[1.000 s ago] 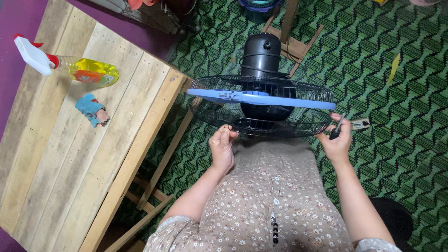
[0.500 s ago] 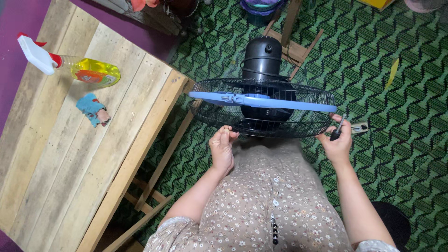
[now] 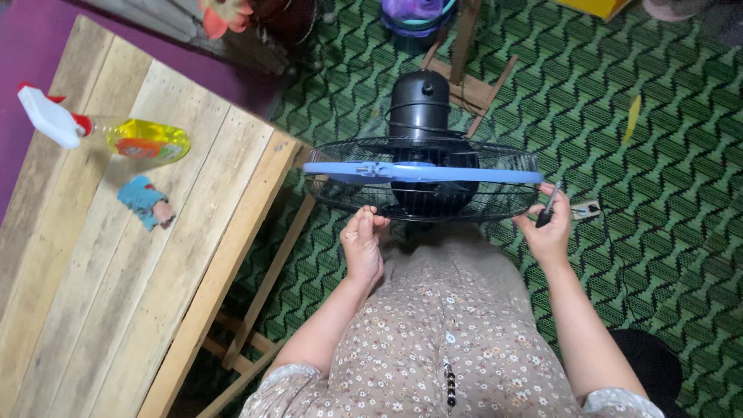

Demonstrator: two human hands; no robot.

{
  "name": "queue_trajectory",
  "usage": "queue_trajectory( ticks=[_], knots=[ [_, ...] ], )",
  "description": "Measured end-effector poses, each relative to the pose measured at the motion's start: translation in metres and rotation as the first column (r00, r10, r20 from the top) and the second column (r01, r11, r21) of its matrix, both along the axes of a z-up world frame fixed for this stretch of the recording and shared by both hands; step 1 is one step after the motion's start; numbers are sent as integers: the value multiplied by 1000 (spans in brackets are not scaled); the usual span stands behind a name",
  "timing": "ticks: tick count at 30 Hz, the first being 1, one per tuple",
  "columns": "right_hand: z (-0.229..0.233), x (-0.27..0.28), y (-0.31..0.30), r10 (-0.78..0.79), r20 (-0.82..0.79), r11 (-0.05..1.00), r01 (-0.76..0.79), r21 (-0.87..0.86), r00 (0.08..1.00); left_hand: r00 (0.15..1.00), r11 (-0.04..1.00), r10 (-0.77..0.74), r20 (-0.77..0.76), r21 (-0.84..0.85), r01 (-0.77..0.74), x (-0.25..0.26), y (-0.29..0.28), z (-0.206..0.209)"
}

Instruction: The person assembles a standing fan by attaching the front and rear wire cages to the fan head. They use a screwdriver to tighten the screws securing the cages in place.

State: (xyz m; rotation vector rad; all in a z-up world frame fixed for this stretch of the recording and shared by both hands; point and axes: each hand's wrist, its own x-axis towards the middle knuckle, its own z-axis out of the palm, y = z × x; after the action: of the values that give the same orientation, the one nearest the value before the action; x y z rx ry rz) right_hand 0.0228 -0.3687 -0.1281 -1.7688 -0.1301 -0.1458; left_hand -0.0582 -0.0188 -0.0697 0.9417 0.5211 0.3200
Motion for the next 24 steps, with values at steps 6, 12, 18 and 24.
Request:
queue_trajectory(
  ticks=[6,12,18,24],
  knots=[
    [2,2,1,-137,-378,990,139,-21,916,1000,1000,0,22,-25,1,7,3,-1],
    [17,16,2,-9,-154,998,0,-61,988,1000,999,0,11,-51,1,14,7,-3],
    [15,20,-2,26,-276,1000,-22,14,961,1000,998,4,10,-56,-3,20,7,0],
    [42,22,5,-5,18,997,3,82,1000,1000,998,16,11,-54,-16,30,0,2]
  ],
)
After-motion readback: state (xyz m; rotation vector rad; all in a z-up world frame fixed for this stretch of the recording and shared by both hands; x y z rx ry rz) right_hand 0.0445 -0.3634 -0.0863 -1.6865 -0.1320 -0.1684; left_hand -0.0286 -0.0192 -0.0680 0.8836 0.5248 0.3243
